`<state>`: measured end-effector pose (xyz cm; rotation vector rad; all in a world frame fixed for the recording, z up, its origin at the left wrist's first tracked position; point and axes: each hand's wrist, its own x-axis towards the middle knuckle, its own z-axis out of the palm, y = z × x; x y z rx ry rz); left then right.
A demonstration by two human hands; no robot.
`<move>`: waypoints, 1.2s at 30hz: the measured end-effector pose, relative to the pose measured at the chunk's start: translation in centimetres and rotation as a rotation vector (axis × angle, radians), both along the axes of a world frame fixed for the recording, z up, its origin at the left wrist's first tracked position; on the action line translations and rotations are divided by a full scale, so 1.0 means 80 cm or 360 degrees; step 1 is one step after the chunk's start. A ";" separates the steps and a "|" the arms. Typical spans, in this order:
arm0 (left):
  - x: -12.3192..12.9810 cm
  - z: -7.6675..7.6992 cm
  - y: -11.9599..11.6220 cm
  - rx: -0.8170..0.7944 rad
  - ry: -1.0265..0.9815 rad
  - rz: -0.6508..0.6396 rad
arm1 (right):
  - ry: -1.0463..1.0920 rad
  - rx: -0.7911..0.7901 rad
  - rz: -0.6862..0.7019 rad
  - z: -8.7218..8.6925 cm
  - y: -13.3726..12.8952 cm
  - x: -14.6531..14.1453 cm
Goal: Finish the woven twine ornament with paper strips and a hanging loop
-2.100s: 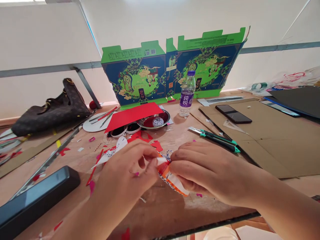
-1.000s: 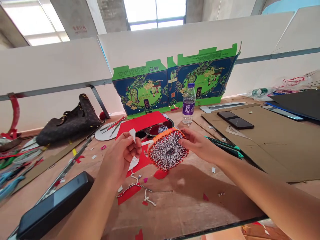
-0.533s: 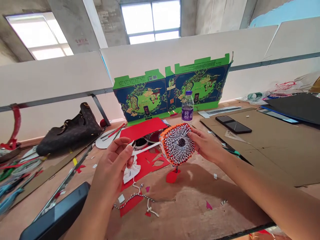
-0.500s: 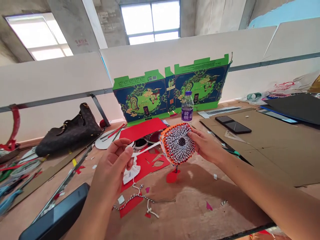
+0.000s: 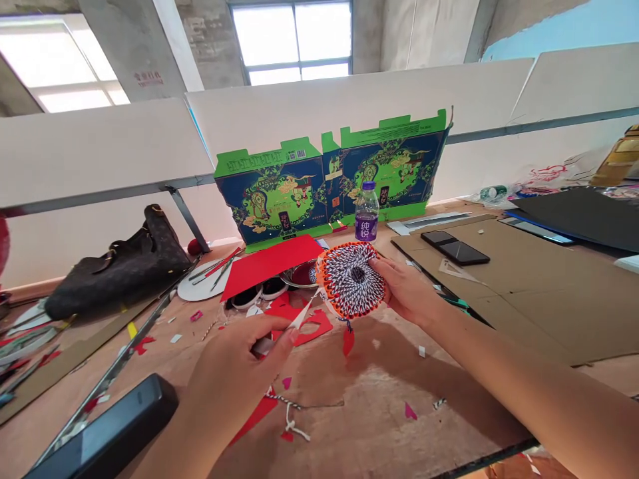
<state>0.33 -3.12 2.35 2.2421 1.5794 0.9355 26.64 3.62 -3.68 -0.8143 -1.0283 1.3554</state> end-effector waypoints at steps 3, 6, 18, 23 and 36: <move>0.001 0.002 -0.003 0.0066 -0.0049 -0.0051 | 0.0098 -0.0049 -0.0005 0.002 -0.001 -0.002; 0.001 0.004 -0.008 0.0168 0.0105 -0.0092 | 0.0169 -0.0097 -0.0031 0.004 -0.001 -0.002; -0.006 0.002 -0.013 0.0830 0.0307 0.0178 | 0.0297 -0.0234 -0.0072 0.020 -0.003 0.000; -0.015 0.011 0.003 0.0894 0.0183 0.0420 | 0.0333 -0.0274 0.0033 0.019 -0.011 -0.009; 0.019 -0.017 0.000 0.1110 0.0283 -0.0099 | 0.0295 -0.0449 0.0272 -0.004 -0.019 -0.022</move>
